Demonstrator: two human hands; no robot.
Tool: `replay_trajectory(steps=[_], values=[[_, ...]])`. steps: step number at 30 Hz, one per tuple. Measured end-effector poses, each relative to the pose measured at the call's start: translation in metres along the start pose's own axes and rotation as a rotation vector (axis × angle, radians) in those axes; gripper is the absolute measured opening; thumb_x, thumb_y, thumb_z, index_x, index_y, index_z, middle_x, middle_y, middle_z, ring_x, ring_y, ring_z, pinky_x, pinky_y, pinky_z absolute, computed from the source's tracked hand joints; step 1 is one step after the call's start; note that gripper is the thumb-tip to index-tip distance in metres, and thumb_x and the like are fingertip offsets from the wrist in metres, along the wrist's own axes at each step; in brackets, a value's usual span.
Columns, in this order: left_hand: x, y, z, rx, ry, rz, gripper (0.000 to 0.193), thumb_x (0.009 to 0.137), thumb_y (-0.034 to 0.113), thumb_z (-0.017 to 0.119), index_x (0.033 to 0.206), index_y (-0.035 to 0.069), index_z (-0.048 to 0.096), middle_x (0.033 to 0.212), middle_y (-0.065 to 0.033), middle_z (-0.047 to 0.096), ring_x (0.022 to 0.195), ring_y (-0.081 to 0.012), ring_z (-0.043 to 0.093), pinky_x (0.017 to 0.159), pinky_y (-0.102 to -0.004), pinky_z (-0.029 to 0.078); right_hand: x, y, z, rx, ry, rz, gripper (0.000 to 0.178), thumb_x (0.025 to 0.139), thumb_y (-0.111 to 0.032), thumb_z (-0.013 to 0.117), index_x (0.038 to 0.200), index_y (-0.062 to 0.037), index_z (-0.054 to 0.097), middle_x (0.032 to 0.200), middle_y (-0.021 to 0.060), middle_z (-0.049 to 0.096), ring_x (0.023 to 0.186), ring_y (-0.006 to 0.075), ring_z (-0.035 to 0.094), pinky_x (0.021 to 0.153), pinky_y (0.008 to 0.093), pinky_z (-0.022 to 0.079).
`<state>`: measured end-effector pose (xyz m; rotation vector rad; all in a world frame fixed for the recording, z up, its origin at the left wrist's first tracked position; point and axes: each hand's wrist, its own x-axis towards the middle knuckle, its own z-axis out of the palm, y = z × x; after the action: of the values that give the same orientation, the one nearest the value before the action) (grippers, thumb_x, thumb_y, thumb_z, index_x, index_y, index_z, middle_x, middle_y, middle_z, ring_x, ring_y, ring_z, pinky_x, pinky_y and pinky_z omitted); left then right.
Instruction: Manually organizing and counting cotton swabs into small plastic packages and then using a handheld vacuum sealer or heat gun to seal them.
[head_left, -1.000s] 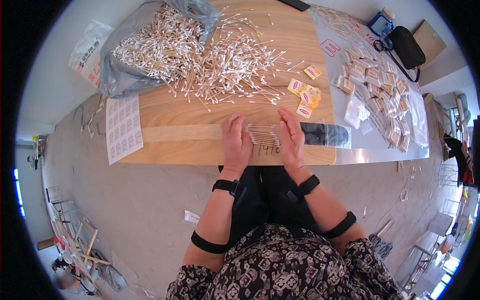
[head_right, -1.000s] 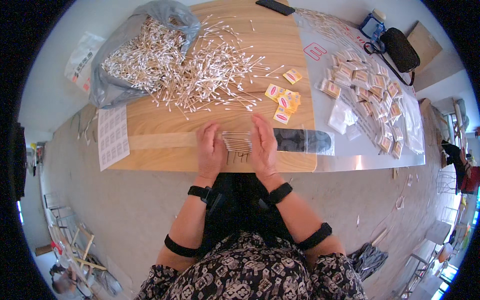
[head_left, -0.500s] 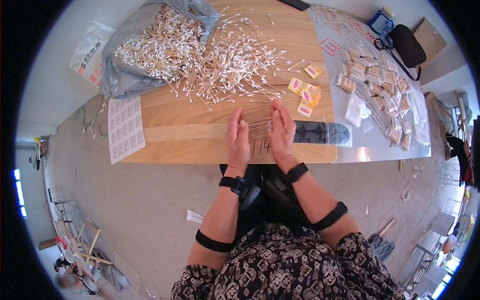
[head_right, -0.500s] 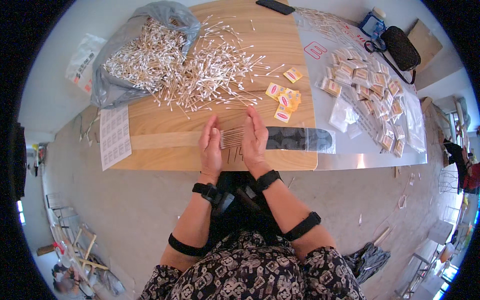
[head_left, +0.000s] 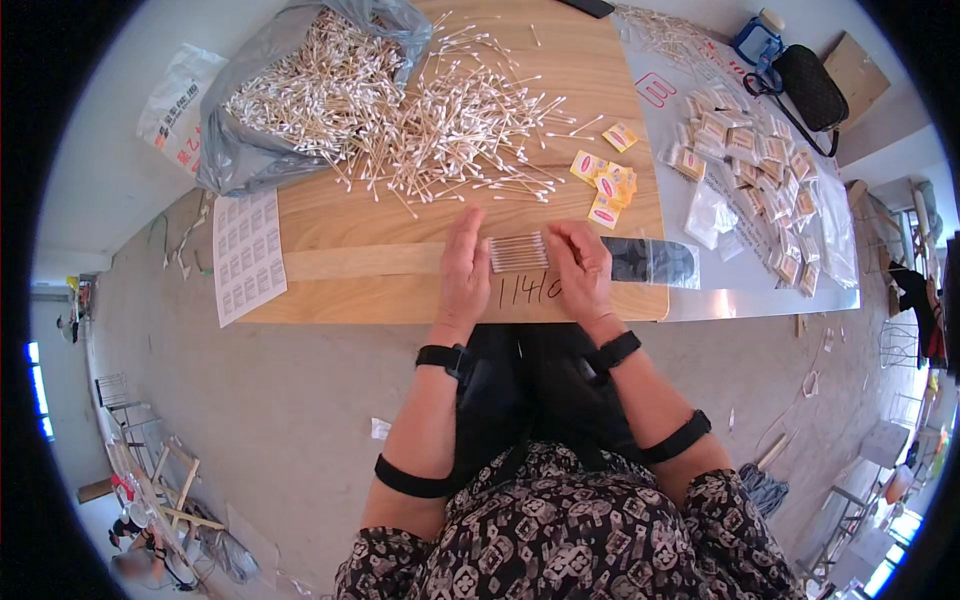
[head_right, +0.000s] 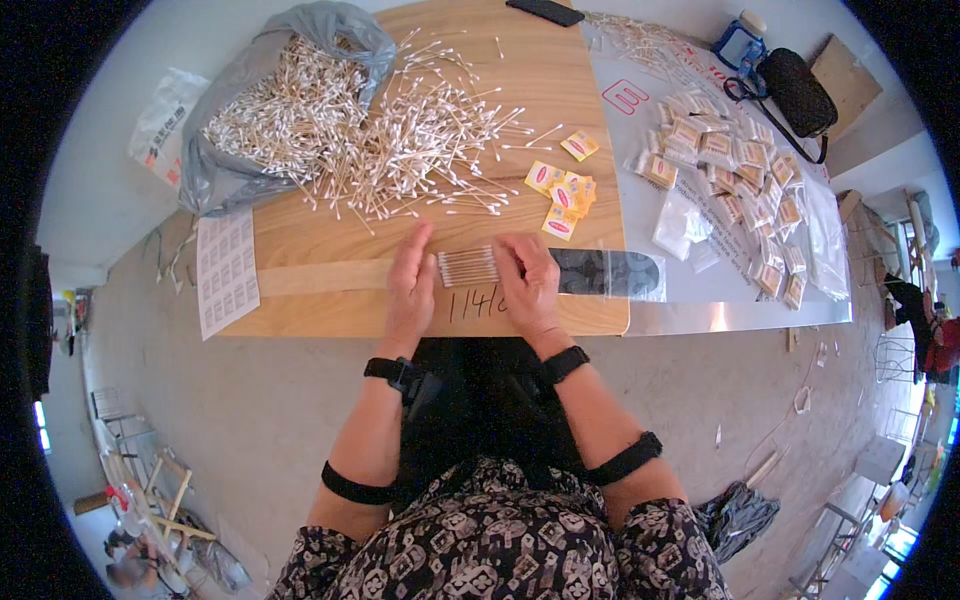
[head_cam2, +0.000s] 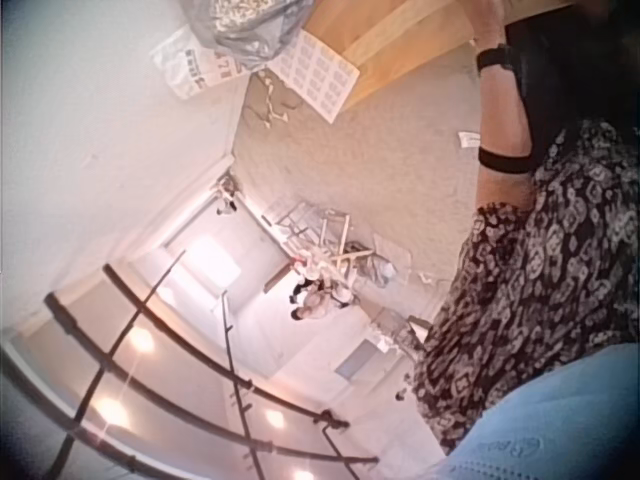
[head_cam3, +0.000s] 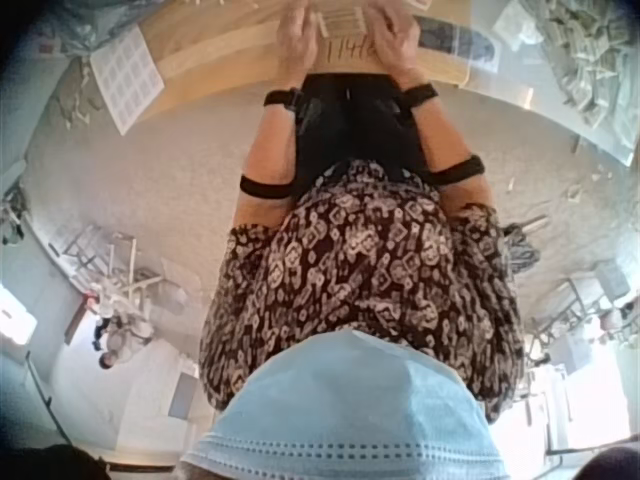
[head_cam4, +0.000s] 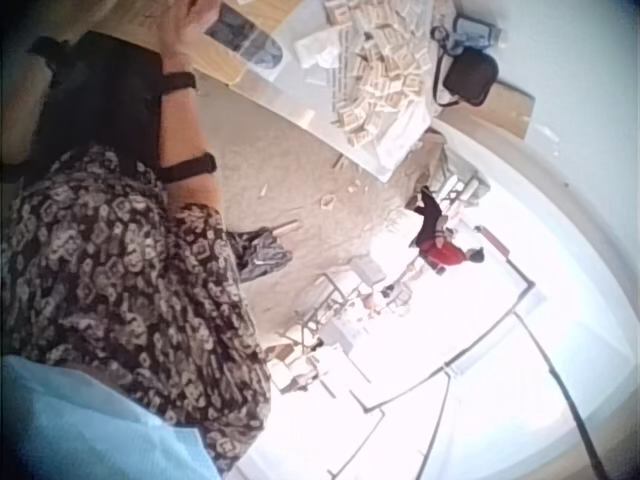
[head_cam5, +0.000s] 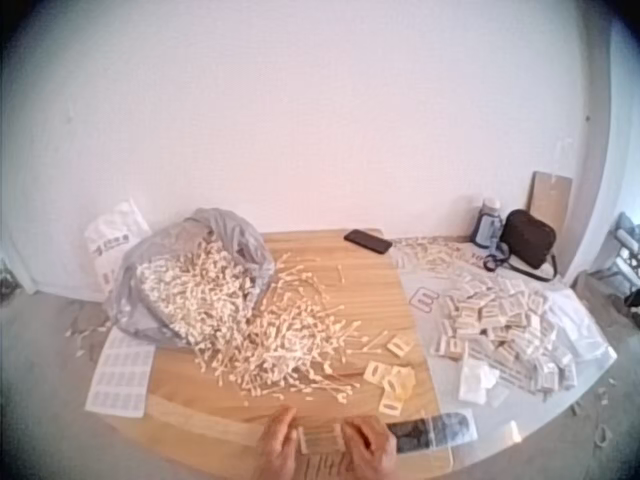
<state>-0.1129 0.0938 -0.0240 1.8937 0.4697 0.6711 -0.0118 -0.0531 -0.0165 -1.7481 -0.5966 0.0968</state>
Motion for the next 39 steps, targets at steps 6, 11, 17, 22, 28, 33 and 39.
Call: replay_trajectory(steps=[6, 11, 17, 22, 28, 33, 39], values=[[-0.0025, 0.0045, -0.0102, 0.363, -0.234, 0.258, 0.045, 0.089, 0.002, 0.053, 0.134, 0.004, 0.052, 0.141, -0.0137, 0.048, 0.134, -0.0311, 0.041, 0.112, -0.0373, 0.032, -0.0032, -0.0024, -0.012, -0.145, -0.198, -0.163, 0.01, 0.074, -0.003, 0.069, 0.083, -0.006, 0.066, 0.077, 0.0095, 0.055, 0.07, 0.0278, 0.059, 0.06, 0.036, 0.048], [-0.0032, 0.0033, -0.0099, 0.356, -0.206, 0.265, 0.046, 0.085, 0.001, 0.055, 0.131, 0.001, 0.052, 0.138, -0.0159, 0.05, 0.129, -0.0345, 0.044, 0.109, -0.0412, 0.035, -0.0032, -0.0027, -0.0095, -0.218, -0.202, -0.216, 0.009, 0.073, -0.004, 0.069, 0.08, -0.0066, 0.064, 0.077, 0.0102, 0.055, 0.071, 0.0312, 0.059, 0.061, 0.0389, 0.048], [-0.0045, 0.0043, -0.0093, 0.304, -0.191, 0.186, 0.04, 0.088, 0.001, 0.054, 0.128, 0.002, 0.055, 0.139, -0.013, 0.05, 0.131, -0.0298, 0.044, 0.109, -0.0365, 0.036, -0.0031, -0.0037, -0.01, -0.255, -0.218, -0.256, 0.009, 0.072, -0.005, 0.069, 0.079, -0.0072, 0.064, 0.076, 0.0098, 0.055, 0.072, 0.0319, 0.059, 0.062, 0.0398, 0.048], [-0.0041, 0.0029, -0.009, 0.358, -0.197, 0.218, 0.035, 0.088, 0.002, 0.055, 0.123, 0.0, 0.058, 0.137, -0.0134, 0.051, 0.13, -0.0303, 0.045, 0.11, -0.0368, 0.036, -0.0044, -0.0057, -0.0091, -0.168, -0.194, -0.172, 0.009, 0.073, -0.005, 0.068, 0.08, -0.0075, 0.064, 0.077, 0.0103, 0.056, 0.073, 0.0316, 0.059, 0.063, 0.0391, 0.049], [-0.0037, 0.0043, -0.0086, 0.371, -0.197, 0.219, 0.035, 0.088, 0.002, 0.054, 0.123, -0.001, 0.058, 0.137, -0.0138, 0.051, 0.13, -0.0309, 0.045, 0.11, -0.0375, 0.036, -0.0036, -0.0062, -0.0089, -0.235, -0.193, -0.204, 0.01, 0.074, -0.005, 0.068, 0.084, -0.0079, 0.064, 0.078, 0.0107, 0.056, 0.074, 0.0318, 0.06, 0.064, 0.0393, 0.049], [-0.0033, 0.0037, -0.0088, 0.381, -0.191, 0.229, 0.035, 0.088, 0.002, 0.054, 0.123, -0.001, 0.057, 0.136, -0.0137, 0.052, 0.13, -0.031, 0.045, 0.11, -0.038, 0.036, -0.0031, -0.0043, -0.0094, -0.286, -0.223, -0.241, 0.009, 0.075, -0.006, 0.068, 0.083, -0.0079, 0.064, 0.079, 0.0105, 0.056, 0.075, 0.0317, 0.06, 0.064, 0.0395, 0.049], [-0.0032, 0.0036, -0.0085, 0.379, -0.182, 0.231, 0.035, 0.088, 0.002, 0.054, 0.123, -0.001, 0.057, 0.135, -0.0137, 0.053, 0.13, -0.0309, 0.045, 0.11, -0.0382, 0.036, -0.0034, -0.0062, -0.0083, -0.213, -0.207, -0.175, 0.012, 0.076, -0.007, 0.068, 0.088, -0.008, 0.065, 0.079, 0.0104, 0.056, 0.075, 0.0314, 0.06, 0.065, 0.0394, 0.049]])
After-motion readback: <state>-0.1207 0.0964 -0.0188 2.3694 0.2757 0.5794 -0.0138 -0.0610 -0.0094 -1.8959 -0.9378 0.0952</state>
